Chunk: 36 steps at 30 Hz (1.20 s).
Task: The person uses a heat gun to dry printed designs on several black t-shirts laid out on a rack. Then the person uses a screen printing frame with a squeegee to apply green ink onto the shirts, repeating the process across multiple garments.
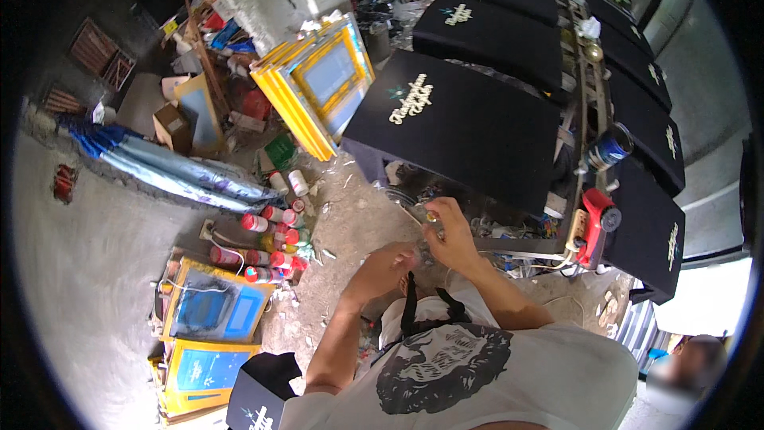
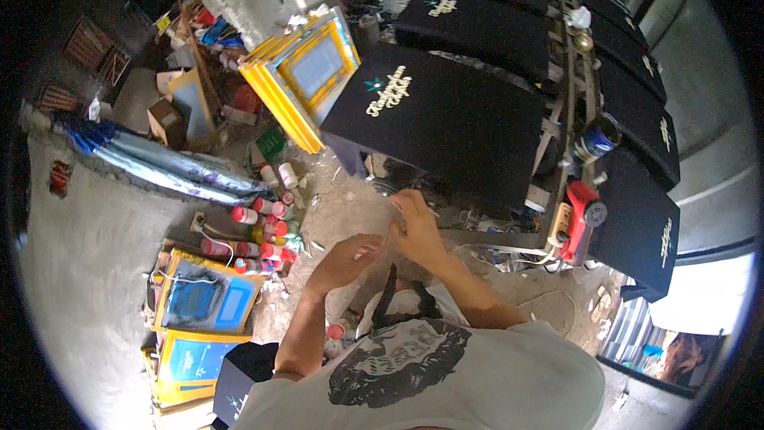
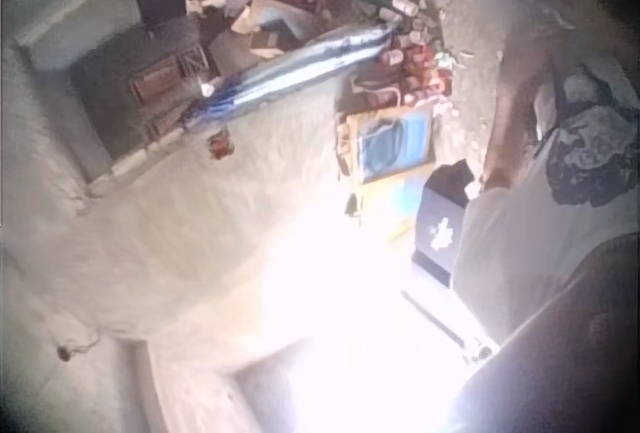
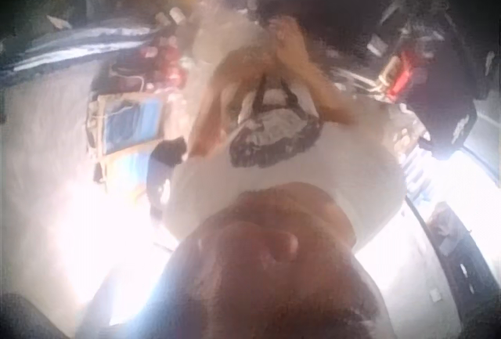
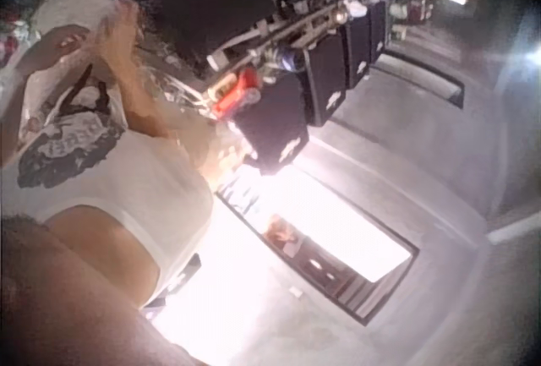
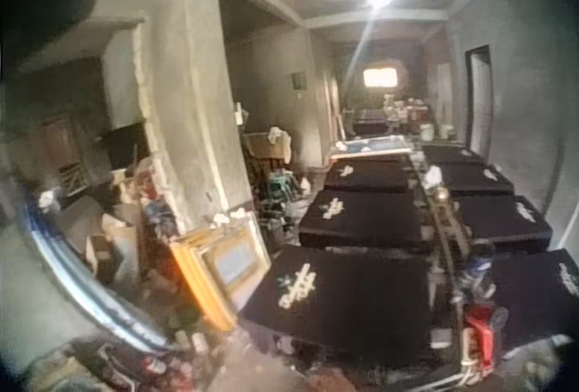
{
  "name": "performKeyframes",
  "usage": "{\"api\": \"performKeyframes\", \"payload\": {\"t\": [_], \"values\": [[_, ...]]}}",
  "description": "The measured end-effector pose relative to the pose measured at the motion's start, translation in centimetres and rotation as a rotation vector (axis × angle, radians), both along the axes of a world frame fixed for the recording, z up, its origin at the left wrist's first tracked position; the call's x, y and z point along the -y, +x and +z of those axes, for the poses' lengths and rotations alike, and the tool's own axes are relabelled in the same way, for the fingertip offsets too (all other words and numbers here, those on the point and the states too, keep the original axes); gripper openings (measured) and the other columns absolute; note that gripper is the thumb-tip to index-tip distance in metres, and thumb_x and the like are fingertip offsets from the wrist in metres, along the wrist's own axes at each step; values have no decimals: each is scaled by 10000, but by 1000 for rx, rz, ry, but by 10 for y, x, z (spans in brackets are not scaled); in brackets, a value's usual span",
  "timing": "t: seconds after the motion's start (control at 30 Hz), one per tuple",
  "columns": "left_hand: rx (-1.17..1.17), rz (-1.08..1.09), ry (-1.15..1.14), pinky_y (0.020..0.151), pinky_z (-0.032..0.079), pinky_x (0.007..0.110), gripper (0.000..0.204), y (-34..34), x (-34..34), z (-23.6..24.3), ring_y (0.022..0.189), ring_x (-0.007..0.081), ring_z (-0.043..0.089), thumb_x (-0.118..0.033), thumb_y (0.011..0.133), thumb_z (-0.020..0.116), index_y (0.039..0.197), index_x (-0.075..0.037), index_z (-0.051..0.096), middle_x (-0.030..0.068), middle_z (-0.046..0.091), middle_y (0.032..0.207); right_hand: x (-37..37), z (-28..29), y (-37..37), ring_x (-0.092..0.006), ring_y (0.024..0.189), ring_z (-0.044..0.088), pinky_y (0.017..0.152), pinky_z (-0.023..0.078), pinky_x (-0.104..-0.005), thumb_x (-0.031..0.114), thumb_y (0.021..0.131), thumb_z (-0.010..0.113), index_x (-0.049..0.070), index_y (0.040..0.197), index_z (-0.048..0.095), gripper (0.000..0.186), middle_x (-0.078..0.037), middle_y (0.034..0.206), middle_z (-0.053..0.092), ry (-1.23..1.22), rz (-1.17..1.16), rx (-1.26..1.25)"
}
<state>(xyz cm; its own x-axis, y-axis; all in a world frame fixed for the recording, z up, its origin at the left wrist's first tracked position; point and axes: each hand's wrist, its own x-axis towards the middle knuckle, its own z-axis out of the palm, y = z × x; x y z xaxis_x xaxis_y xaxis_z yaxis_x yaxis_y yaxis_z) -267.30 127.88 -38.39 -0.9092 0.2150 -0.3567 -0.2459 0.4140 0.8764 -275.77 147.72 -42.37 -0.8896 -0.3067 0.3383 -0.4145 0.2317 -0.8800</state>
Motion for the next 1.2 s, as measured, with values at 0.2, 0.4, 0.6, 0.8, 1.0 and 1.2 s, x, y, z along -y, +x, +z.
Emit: {"api": "performKeyframes", "payload": {"t": [0.2, 0.4, 0.6, 0.8, 1.0, 1.2], "values": [[64, 217, 92, 1015, 511, 329, 388, 9, 67, 39, 1170, 195, 646, -133, 1049, 624, 1400, 25, 570, 141, 700, 1241, 79, 2, -24, -308, 973, 651, 862, 548, -380, -23, 844, 697, -2, 1223, 575, 399, -179, 1146, 604, -23, 155, -26], [78, 180, 206, 992, 519, 324, 378, -35, 114, 23, 1144, 180, 653, -145, 1047, 636, 1374, 35, 583, 125, 706, 1226, 121, -8, -79, -284, 922, 664, 847, 551, -369, -37, 837, 704, -5, 1213, 586, 395, -166, 1098, 622, -25, 108, 8], [34, 11, 98, 939, 538, 344, 407, -145, 176, 25, 1051, 181, 678, -236, 1044, 653, 1354, 24, 614, 127, 719, 1187, 169, -30, -157, -233, 907, 664, 813, 554, -330, -31, 865, 698, -8, 1200, 604, 349, -145, 1062, 630, -77, 12, 102], [35, -166, 7, 898, 552, 346, 446, -275, 224, 26, 1002, 200, 694, -272, 1029, 670, 1351, 31, 611, 159, 719, 1144, 232, -19, -258, -265, 851, 663, 750, 547, -354, -31, 876, 676, -14, 1176, 613, 307, -155, 1018, 626, -138, -71, 118], [24, -327, -13, 918, 557, 362, 391, -386, 272, 36, 1055, 223, 700, -255, 1029, 650, 1324, 1, 626, 147, 721, 1150, 274, 0, -351, -260, 821, 666, 737, 547, -348, -24, 878, 678, -10, 1166, 608, 297, -143, 999, 623, -104, -172, 111], [10, -488, 58, 888, 554, 362, 382, -490, 327, 25, 983, 236, 700, -240, 1026, 648, 1306, 20, 628, 169, 707, 1086, 313, -10, -429, -208, 880, 693, 790, 549, -316, -37, 893, 672, -8, 1172, 630, 284, -107, 980, 662, -45, -348, 121]]}}
